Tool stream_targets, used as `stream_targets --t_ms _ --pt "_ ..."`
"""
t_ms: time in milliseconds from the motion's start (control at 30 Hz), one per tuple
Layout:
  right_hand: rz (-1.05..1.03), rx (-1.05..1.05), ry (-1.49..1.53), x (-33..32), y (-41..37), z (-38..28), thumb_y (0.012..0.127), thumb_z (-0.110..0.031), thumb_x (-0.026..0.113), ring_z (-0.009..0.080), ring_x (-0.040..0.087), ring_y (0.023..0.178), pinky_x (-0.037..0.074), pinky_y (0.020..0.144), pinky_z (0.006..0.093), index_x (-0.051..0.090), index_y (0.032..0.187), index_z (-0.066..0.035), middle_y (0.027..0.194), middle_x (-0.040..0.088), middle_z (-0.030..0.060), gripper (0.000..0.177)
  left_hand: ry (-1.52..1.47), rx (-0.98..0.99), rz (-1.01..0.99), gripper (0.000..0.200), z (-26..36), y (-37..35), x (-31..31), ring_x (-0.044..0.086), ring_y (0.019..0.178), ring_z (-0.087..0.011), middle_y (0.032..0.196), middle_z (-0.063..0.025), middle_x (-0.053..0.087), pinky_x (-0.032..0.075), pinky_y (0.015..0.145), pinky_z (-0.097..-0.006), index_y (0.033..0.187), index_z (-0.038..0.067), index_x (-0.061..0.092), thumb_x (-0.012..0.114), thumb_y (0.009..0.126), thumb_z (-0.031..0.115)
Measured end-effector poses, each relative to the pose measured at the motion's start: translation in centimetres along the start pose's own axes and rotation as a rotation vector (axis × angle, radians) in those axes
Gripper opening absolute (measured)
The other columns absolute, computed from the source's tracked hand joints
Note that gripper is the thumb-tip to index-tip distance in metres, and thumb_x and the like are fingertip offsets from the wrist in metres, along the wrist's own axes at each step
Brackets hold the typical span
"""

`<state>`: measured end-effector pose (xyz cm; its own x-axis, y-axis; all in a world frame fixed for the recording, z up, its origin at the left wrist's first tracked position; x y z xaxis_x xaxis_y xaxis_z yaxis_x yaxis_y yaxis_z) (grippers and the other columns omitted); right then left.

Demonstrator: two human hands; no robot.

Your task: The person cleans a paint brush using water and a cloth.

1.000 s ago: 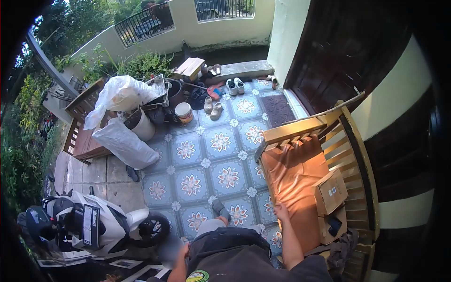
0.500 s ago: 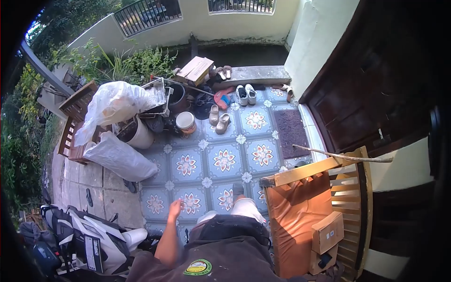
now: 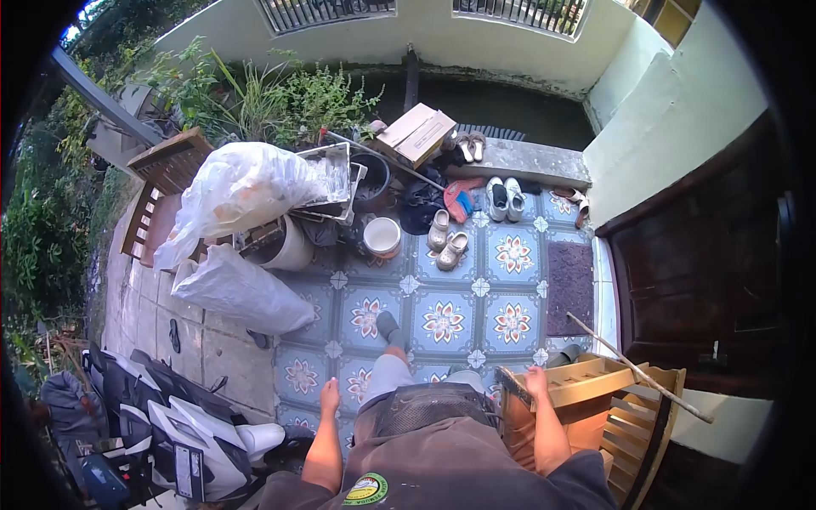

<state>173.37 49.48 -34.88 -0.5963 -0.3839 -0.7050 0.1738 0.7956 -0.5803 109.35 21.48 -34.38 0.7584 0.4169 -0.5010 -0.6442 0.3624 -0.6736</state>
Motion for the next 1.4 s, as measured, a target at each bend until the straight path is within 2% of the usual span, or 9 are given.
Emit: stream_targets --t_ms 100,300,400,633,867,967,1133,1200,1400 --pt "-0.070 0.092 0.407 0.3 1.0 -12.3 0.077 -0.008 0.056 0.0093 0.054 0.057 0.046 0.046 0.0274 0.052 0.109 -0.004 0.073 0.060 0.0047 0.032 -0.075 -0.099 -0.017 0.053 -1.2 2.5 -2.6 0.059 0.071 -0.0191 0.090 -0.0135 0.062 0.050 0.057 -0.0295 0.097 0.001 0.061 0.036 0.091 0.047" --pt "-0.287 -0.290 0.284 8.9 -1.8 -34.5 0.078 -0.010 0.059 0.0122 0.059 0.070 0.047 0.065 0.0261 0.052 0.113 -0.004 0.082 0.062 0.0068 0.036 -0.012 -0.064 -0.116 0.052 6.9 8.6 -5.3 0.060 0.069 -0.0185 0.080 -0.0114 0.065 0.049 0.064 -0.0297 0.082 0.000 0.066 0.031 0.093 0.037" --pt "-0.320 -0.266 0.230 9.9 -3.1 -39.3 0.077 -0.009 0.059 0.0127 0.059 0.074 0.047 0.068 0.0262 0.053 0.113 -0.004 0.083 0.062 0.0078 0.037 -0.021 -0.032 -0.139 0.046 12.7 11.8 -5.7 0.061 0.071 -0.0183 0.081 -0.0111 0.064 0.050 0.060 -0.0280 0.087 0.000 0.063 0.035 0.092 0.035" --pt "-0.257 -0.145 0.168 7.7 5.1 -39.3 0.075 -0.014 0.063 0.0142 0.059 0.073 0.046 0.066 0.0269 0.055 0.109 -0.003 0.079 0.062 0.0081 0.037 -0.091 0.076 -0.173 0.036 26.8 20.1 -1.0 0.059 0.072 -0.0150 0.081 -0.0078 0.063 0.048 0.064 -0.0267 0.090 0.001 0.063 0.045 0.090 0.032" --pt "-0.383 0.254 0.031 8.6 15.2 -29.0 0.074 -0.013 0.063 0.0135 0.057 0.057 0.044 0.048 0.0281 0.055 0.108 -0.003 0.073 0.063 0.0086 0.037 -0.234 0.140 -0.128 0.037 39.6 22.3 2.3 0.057 0.074 -0.0130 0.082 -0.0070 0.061 0.045 0.068 -0.0261 0.092 0.001 0.062 0.041 0.093 0.032" --pt "-0.348 0.197 0.096 7.1 19.4 -32.5 0.075 -0.012 0.061 0.0132 0.056 0.054 0.043 0.044 0.0266 0.054 0.109 -0.002 0.073 0.062 0.0079 0.036 -0.241 0.288 -0.056 0.037 43.2 22.4 1.5 0.056 0.073 -0.0132 0.082 -0.0077 0.062 0.045 0.067 -0.0259 0.092 0.000 0.061 0.039 0.093 0.031" --pt "-0.329 -0.038 0.216 5.5 23.6 -48.2 0.078 -0.013 0.057 0.0129 0.057 0.063 0.045 0.051 0.0264 0.053 0.109 0.000 0.077 0.062 0.0086 0.034 -0.310 0.081 0.026 0.039 37.7 23.6 0.2 0.057 0.071 -0.0130 0.082 -0.0075 0.062 0.045 0.065 -0.0263 0.090 0.001 0.062 0.040 0.093 0.033" --pt "-0.325 -0.082 0.267 6.3 24.6 -52.5 0.078 -0.013 0.057 0.0130 0.058 0.065 0.045 0.054 0.0264 0.053 0.109 -0.001 0.078 0.062 0.0080 0.033 -0.123 -0.025 -0.050 0.041 33.5 24.1 -0.1 0.057 0.068 -0.0138 0.081 -0.0079 0.062 0.045 0.064 -0.0268 0.086 -0.001 0.062 0.039 0.093 0.033" --pt "-0.363 -0.168 0.170 11.0 22.3 -61.8 0.077 -0.015 0.060 0.0132 0.057 0.064 0.045 0.060 0.0278 0.054 0.109 -0.004 0.076 0.061 0.0064 0.035 -0.260 -0.094 0.029 0.039 30.0 23.7 -4.7 0.056 0.060 -0.0120 0.078 -0.0059 0.062 0.040 0.051 -0.0238 0.083 0.002 0.062 0.039 0.092 0.033"
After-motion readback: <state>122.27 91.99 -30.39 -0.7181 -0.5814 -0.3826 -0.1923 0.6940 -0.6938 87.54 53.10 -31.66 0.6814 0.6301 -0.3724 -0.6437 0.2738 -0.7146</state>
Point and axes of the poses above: each hand's wrist, its own y-axis towards the middle knuckle, its own x-axis out of the palm, z = x × y, the point moved 10 cm from there along y, towards the middle knuckle
